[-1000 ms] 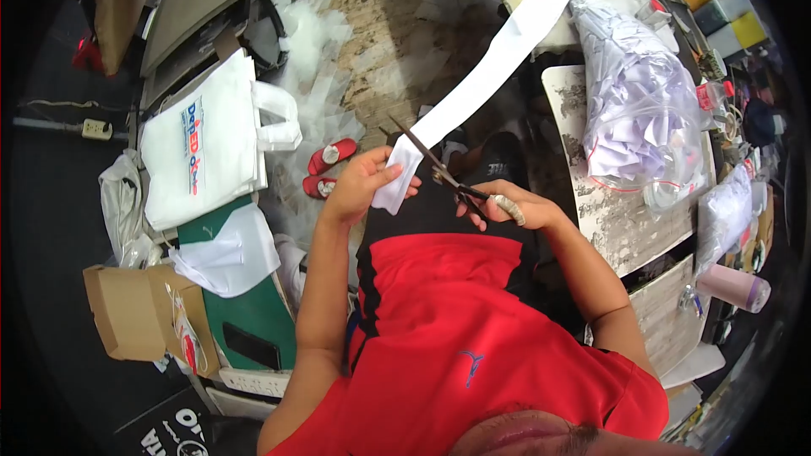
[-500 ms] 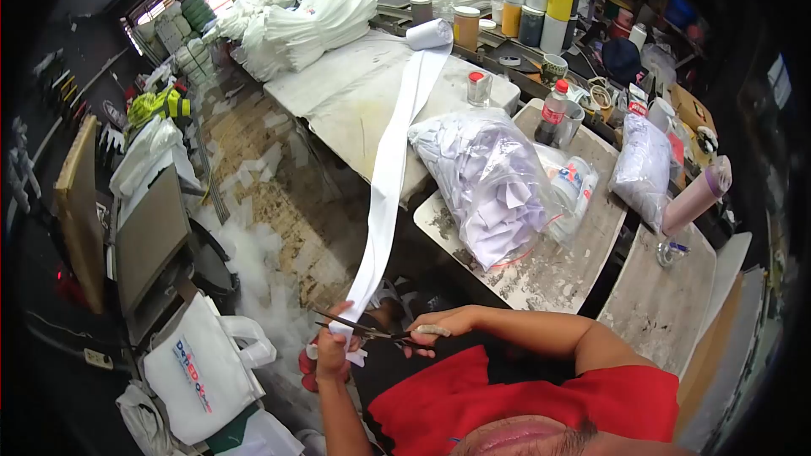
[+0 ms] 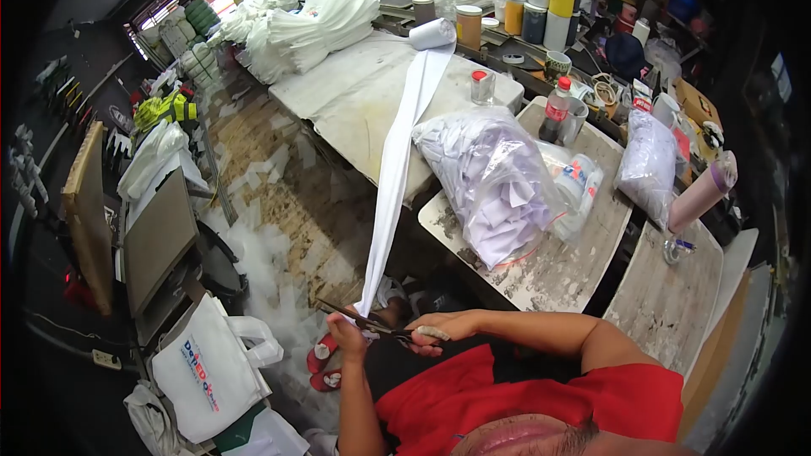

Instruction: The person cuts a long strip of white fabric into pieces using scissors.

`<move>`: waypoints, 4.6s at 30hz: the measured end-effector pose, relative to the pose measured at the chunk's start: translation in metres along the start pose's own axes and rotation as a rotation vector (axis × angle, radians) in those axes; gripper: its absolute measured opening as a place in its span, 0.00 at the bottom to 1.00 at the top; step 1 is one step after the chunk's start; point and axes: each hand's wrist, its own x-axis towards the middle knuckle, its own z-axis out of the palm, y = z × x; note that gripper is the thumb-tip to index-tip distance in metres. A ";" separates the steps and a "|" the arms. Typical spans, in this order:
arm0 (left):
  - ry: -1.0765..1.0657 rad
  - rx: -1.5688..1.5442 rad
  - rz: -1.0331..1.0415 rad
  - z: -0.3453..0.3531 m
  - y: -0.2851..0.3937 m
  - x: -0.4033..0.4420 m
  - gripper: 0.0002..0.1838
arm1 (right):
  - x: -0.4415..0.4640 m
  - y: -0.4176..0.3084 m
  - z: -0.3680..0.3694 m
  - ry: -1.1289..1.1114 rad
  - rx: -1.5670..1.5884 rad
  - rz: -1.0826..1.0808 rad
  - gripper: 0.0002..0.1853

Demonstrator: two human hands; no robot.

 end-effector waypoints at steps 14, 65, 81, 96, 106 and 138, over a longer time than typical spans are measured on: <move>0.015 -0.142 -0.227 0.032 0.011 0.001 0.40 | 0.004 0.005 -0.001 0.148 -0.224 -0.073 0.24; -0.485 -0.135 -0.659 -0.132 0.080 -0.136 0.16 | 0.004 -0.015 0.009 -0.086 -0.745 0.220 0.34; -1.292 0.246 0.242 0.181 0.234 0.015 0.25 | 0.011 0.054 -0.031 0.063 -0.581 -0.306 0.28; -0.685 0.624 0.840 0.399 0.078 0.081 0.08 | 0.001 0.022 -0.016 0.076 -0.667 -0.109 0.09; -0.809 0.759 0.589 0.377 0.136 0.050 0.12 | 0.008 0.026 -0.022 0.051 -0.644 -0.225 0.09; -0.574 -0.931 0.753 0.141 0.412 -0.034 0.07 | -0.008 -0.028 -0.003 0.295 -0.738 0.022 0.33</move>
